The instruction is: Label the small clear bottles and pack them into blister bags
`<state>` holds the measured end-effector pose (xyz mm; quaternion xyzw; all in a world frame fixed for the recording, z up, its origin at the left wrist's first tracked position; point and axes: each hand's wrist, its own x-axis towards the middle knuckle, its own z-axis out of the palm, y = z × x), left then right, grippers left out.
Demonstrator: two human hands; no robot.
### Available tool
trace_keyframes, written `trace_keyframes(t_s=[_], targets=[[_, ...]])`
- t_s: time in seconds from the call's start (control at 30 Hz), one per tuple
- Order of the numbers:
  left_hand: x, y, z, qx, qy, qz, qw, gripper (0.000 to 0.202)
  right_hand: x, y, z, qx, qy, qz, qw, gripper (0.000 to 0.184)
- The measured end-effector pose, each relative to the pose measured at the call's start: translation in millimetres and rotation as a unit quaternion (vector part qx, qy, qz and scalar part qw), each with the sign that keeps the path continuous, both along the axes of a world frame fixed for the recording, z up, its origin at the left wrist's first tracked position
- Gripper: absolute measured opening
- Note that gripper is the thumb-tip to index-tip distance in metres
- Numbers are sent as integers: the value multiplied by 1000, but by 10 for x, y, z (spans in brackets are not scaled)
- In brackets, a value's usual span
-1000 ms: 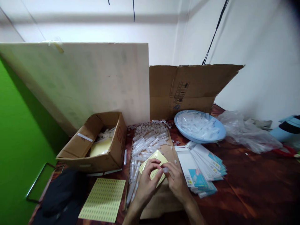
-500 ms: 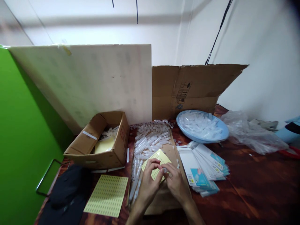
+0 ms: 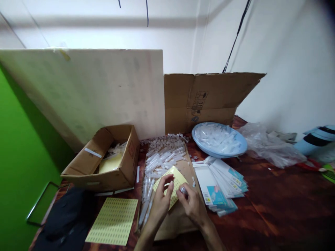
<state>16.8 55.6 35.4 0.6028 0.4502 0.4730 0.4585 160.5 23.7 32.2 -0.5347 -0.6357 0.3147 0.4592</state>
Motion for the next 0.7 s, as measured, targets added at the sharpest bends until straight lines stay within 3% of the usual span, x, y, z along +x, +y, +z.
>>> trace_keyframes(t_s=[0.1,0.23,0.37,0.47,0.6,0.7], targets=[[198,124,-79,77,124,27,989,25,114,-41,-68,7,36,-40,999,40],[731,182,-231,164,218,-9,962,25,376,-133,-207,35,125,-95,987,43],[1153,174,-389,207,340,1,917,38,682,-275,-279,78,174,-179,965,43],[1241,256,-460,128,369,-15,921,53,892,-378,-291,70,192,-247,947,40],[1170,483,-466,26,332,-38,942,38,1133,-442,-329,-4,178,-282,943,35],[1092,576,-406,-6,294,-39,955,26,1256,-437,-348,5,102,-292,951,40]])
